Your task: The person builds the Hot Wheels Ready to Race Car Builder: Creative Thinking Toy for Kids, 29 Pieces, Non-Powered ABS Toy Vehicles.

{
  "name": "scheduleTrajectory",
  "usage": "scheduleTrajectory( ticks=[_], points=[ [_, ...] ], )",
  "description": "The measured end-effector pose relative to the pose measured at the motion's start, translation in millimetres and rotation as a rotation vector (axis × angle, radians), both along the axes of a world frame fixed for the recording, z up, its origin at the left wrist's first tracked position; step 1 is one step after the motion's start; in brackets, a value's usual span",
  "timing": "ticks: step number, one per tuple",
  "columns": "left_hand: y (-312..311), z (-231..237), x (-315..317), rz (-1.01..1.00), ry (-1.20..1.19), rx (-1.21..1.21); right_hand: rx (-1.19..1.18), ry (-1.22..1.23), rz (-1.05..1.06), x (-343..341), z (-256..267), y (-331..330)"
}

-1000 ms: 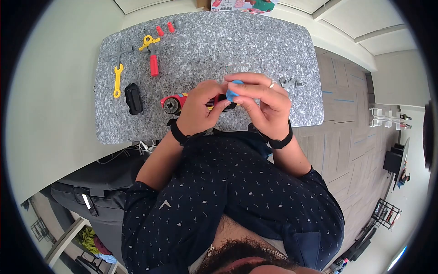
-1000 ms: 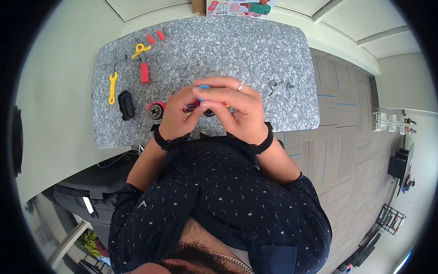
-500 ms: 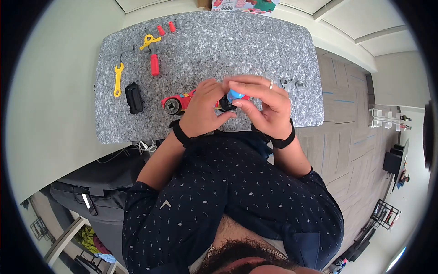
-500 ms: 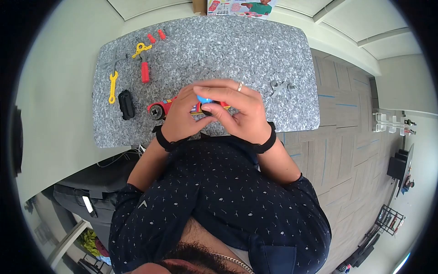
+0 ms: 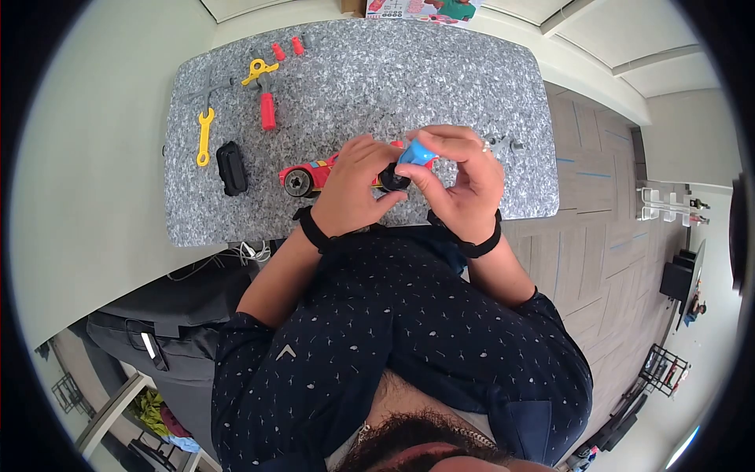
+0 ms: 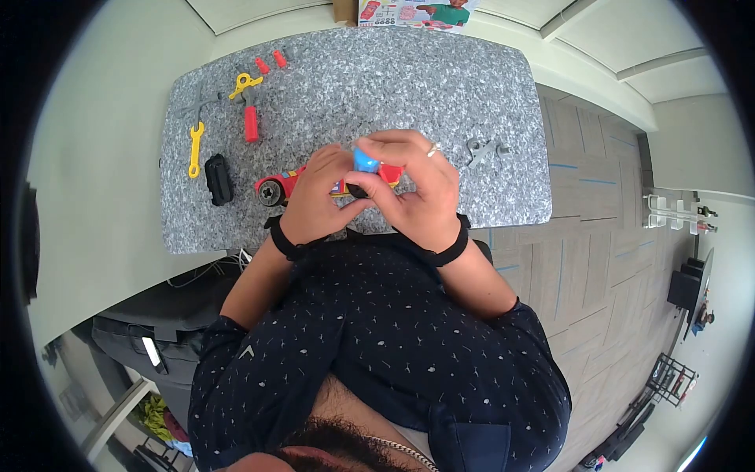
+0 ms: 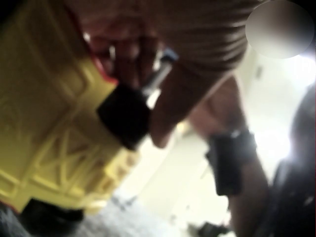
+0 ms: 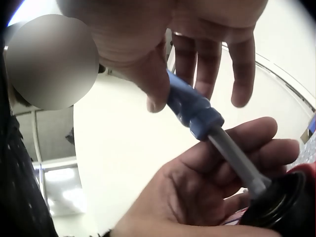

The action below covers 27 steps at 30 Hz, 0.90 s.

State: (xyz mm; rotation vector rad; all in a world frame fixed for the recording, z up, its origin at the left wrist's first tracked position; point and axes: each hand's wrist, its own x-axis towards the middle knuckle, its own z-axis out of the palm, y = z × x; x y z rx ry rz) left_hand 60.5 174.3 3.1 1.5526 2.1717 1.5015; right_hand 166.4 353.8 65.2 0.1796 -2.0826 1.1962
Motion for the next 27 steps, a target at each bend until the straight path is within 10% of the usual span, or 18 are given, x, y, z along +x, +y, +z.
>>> scheduleTrajectory(
  ticks=[27],
  points=[
    [0.8, -4.8, 0.0, -0.003, 0.016, -0.023, -0.104, 0.080, 0.016, -1.1, -18.5, -6.5]
  ],
)
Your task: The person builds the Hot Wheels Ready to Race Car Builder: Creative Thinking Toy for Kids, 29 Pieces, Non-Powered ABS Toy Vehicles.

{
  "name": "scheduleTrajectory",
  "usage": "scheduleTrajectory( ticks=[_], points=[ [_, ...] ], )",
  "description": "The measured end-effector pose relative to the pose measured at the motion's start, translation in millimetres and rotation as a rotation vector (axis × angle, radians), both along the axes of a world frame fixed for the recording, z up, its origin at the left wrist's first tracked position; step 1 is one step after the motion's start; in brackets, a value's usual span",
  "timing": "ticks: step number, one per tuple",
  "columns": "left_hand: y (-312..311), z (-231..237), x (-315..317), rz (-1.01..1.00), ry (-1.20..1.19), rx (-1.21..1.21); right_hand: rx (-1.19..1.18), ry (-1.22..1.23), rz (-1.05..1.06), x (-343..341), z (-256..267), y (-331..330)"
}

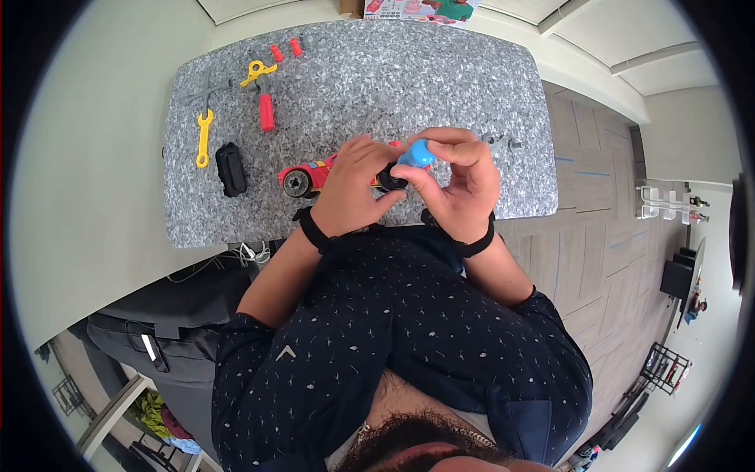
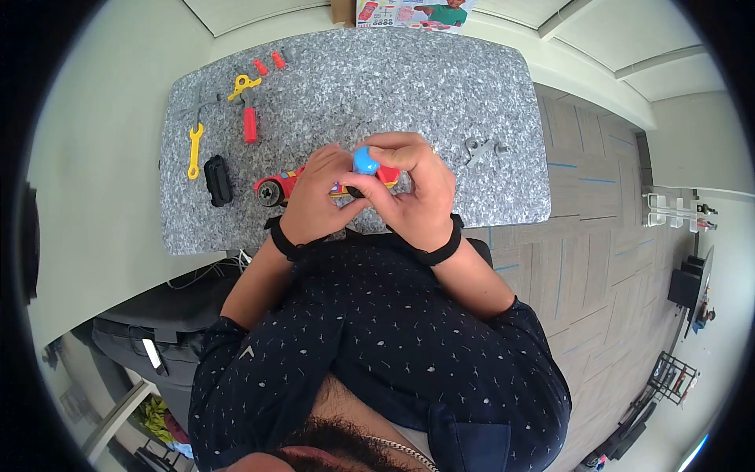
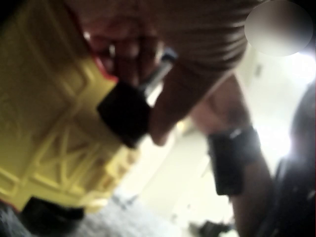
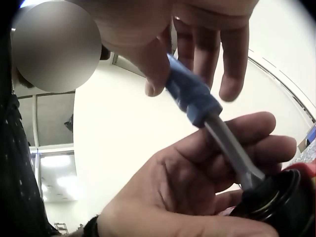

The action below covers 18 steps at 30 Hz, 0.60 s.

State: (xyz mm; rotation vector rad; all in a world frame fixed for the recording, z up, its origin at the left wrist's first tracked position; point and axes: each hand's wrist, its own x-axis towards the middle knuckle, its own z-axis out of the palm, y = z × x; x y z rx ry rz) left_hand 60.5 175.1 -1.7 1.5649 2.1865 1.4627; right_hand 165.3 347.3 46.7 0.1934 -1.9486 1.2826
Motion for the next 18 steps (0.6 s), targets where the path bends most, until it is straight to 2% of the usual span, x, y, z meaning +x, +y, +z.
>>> scheduleTrajectory(
  ticks=[7, 10, 13, 16, 18],
  points=[
    [-0.9, 8.1, 0.6, -0.009, -0.022, 0.007, -0.166, -0.006, 0.116, 4.9, 15.0, 4.6],
    [-0.1, 16.2, 1.3, -0.043, -0.082, -0.021, -0.427, 0.140, -0.078, 12.4, 28.6, 18.1],
    [2.3, 25.1, 3.9, -0.003, -0.086, -0.049, -0.377, -0.239, -0.263, 32.3, 10.0, 76.8],
    [3.7, 22.6, 4.4, 0.039, 0.114, -0.210, 0.278, -0.570, -0.573, 47.7, -25.9, 120.4],
    [-2.5, 24.3, 5.3, 0.089, 0.199, -0.415, 0.284, -0.661, -0.624, 57.7, -53.1, 133.6]
  ],
)
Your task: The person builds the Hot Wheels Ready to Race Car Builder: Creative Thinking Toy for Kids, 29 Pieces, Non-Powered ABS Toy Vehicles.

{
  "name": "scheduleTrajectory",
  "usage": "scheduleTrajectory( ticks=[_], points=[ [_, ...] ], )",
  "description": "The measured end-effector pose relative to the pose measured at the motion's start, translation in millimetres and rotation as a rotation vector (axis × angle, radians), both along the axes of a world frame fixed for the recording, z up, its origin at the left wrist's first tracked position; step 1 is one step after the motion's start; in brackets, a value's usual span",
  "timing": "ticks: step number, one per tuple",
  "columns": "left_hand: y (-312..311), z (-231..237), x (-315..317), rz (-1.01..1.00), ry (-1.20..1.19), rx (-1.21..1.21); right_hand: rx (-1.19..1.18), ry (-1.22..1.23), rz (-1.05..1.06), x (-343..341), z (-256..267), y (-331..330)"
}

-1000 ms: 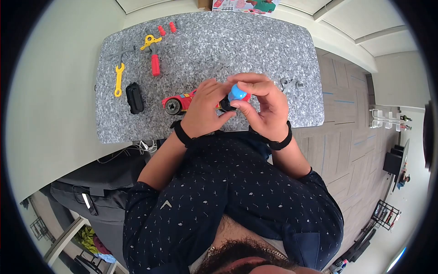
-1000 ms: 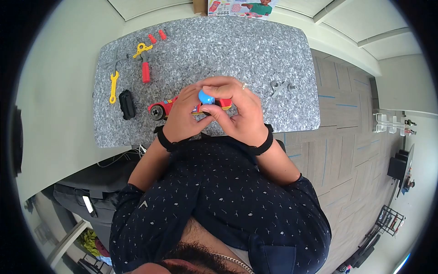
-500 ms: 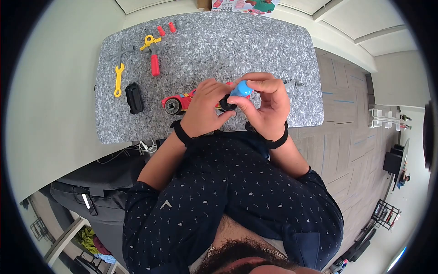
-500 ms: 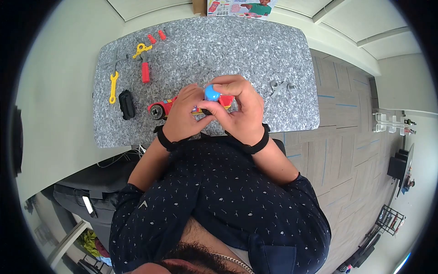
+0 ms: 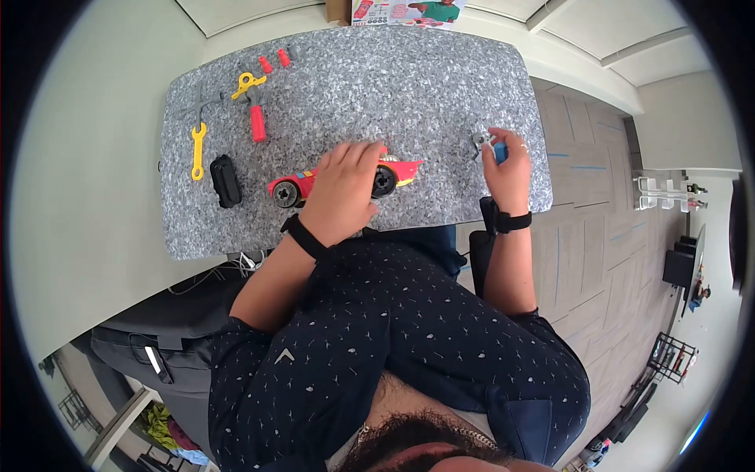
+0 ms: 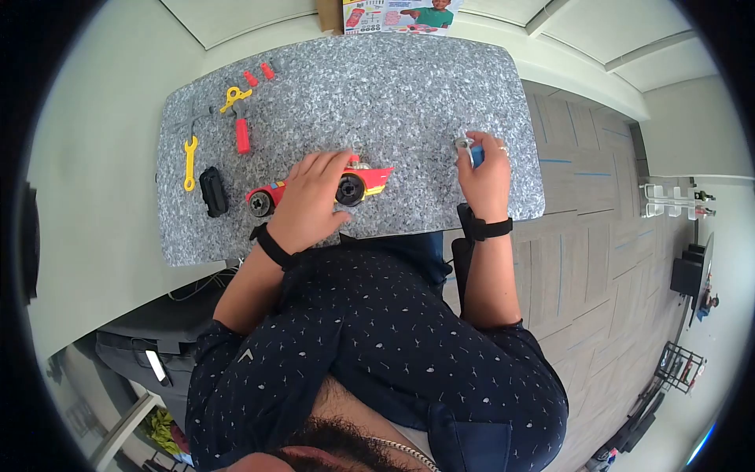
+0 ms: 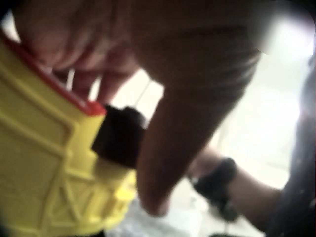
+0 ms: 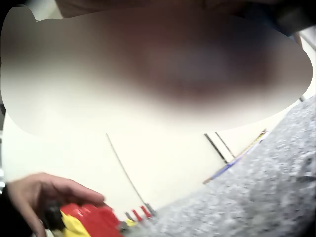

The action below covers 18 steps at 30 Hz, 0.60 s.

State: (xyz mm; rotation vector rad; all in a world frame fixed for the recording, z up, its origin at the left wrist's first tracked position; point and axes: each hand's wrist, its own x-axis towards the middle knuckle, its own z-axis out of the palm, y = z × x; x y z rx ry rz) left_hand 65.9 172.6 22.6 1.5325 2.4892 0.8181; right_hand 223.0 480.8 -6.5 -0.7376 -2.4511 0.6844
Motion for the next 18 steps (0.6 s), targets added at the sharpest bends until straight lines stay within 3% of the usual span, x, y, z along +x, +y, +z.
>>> scheduleTrajectory(
  ticks=[4, 8, 14, 18],
  points=[
    [-15.7, 9.3, -6.5, 0.099, 0.033, -0.236, 0.021, -0.154, -0.066, 8.5, -23.8, 4.0],
    [-37.9, 30.3, -14.4, 0.166, 0.057, -0.379, 0.096, -0.137, -0.054, 4.0, -42.2, 11.4],
    [-61.5, 9.0, -24.6, 0.231, 0.002, -0.445, 0.073, -0.267, -0.052, -13.2, -58.0, 24.0],
    [-75.3, 6.9, -27.3, 0.240, -0.182, -0.321, 0.004, -0.319, -0.036, -18.4, -44.2, 19.7]
  ],
)
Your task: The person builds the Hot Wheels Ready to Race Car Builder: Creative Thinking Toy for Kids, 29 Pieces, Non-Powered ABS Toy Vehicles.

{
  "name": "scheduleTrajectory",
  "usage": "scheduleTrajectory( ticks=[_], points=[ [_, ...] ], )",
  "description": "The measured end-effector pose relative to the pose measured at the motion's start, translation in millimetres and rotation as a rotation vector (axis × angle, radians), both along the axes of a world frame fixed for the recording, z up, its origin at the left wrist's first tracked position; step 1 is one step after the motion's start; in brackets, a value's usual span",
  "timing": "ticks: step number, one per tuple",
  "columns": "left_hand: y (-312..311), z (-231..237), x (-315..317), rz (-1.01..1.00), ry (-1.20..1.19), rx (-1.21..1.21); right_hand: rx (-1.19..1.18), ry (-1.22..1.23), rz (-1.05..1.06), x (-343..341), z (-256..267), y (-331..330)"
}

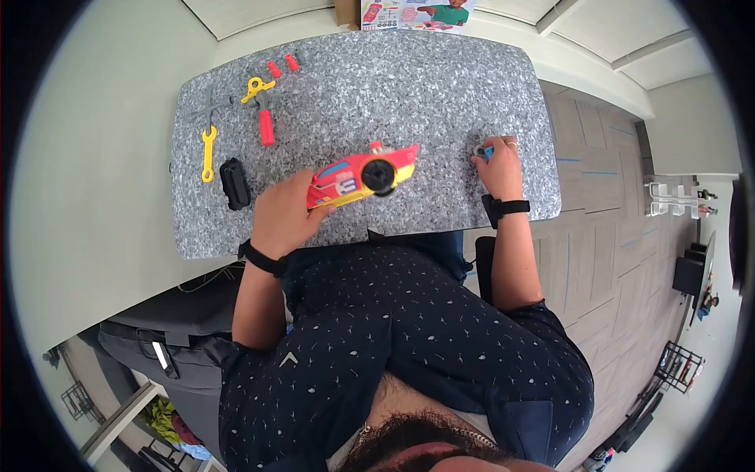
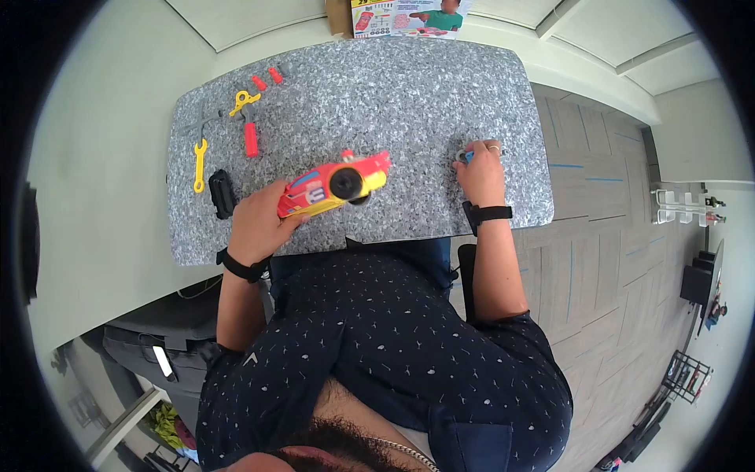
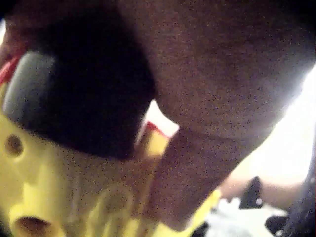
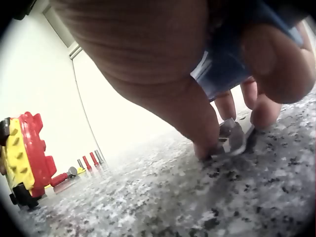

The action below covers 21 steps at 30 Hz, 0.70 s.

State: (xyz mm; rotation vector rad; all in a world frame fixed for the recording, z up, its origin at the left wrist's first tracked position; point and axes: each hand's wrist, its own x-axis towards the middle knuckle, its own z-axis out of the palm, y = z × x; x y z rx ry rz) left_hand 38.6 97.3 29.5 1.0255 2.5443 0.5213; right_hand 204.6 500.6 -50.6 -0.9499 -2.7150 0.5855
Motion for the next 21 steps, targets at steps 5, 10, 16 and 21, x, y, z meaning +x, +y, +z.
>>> scheduleTrajectory(
  ticks=[5, 10, 16, 21],
  points=[
    [-4.7, -58.1, 7.8, 0.190, -0.625, 0.842, 0.009, -0.026, 0.119, 6.3, 2.3, -5.9],
    [21.2, -88.4, 32.7, 0.361, -1.054, 1.257, -0.301, 0.130, 0.203, 1.3, 14.0, -35.6],
    [36.4, -100.4, 37.1, 0.437, -1.268, 1.327, -1.135, 0.265, 0.172, -0.9, 40.6, -109.4],
    [38.3, -115.3, 38.3, 0.392, -1.277, 1.364, -1.289, 0.230, 0.241, -3.5, 41.5, -140.4]
  ],
)
